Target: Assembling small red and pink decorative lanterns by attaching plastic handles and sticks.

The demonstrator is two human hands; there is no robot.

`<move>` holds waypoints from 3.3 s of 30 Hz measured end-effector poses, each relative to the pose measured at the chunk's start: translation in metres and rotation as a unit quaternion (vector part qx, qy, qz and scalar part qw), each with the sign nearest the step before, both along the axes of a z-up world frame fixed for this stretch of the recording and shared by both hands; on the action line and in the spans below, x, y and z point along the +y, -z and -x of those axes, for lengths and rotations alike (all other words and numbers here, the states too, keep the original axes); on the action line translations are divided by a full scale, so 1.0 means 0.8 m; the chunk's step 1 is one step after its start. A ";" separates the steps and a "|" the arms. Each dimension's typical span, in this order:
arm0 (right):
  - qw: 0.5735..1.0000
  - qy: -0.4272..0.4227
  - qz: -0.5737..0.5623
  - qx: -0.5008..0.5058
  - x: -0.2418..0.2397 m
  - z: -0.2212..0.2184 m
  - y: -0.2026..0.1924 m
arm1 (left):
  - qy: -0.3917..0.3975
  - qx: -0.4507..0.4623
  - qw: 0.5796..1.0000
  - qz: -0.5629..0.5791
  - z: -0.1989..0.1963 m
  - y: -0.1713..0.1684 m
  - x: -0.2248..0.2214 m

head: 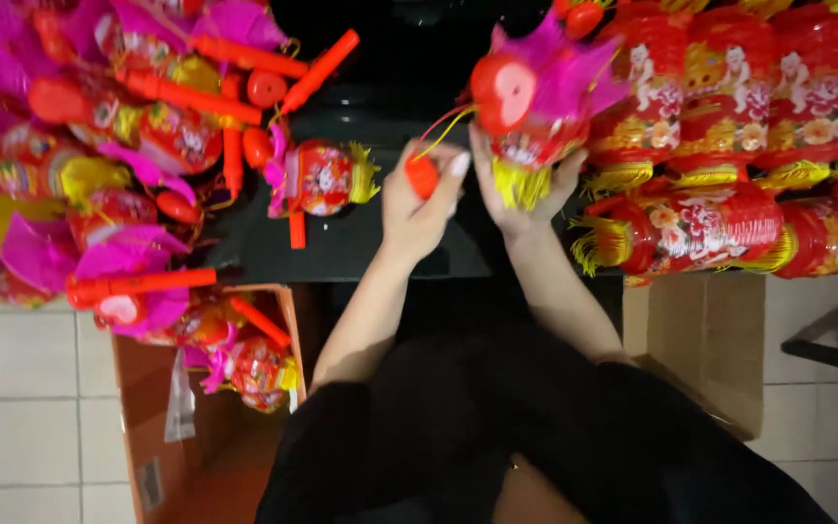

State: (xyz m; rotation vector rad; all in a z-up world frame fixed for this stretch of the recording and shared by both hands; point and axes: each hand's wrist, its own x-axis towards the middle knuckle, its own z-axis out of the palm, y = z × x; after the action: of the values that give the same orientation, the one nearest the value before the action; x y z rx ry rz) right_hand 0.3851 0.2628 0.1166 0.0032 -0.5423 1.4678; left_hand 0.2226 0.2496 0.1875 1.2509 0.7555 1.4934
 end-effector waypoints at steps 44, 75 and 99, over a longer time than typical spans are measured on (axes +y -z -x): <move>0.681 0.252 -0.004 -0.687 -0.053 -0.046 -0.011 | 0.220 -0.299 0.929 -0.020 0.030 -0.075 0.079; 0.868 0.278 0.173 -0.373 -0.019 -0.024 -0.021 | 0.264 -0.263 0.928 -0.030 -0.006 -0.019 0.021; 0.878 0.290 0.322 -0.202 -0.011 -0.025 0.017 | 0.190 -0.195 0.959 -0.075 -0.008 -0.023 0.021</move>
State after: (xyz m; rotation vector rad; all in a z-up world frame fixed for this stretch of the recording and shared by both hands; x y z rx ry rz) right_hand 0.4051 0.2536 0.1031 -0.9380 -0.3153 0.9866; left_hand 0.2286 0.2663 0.2057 1.0882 0.1327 1.4294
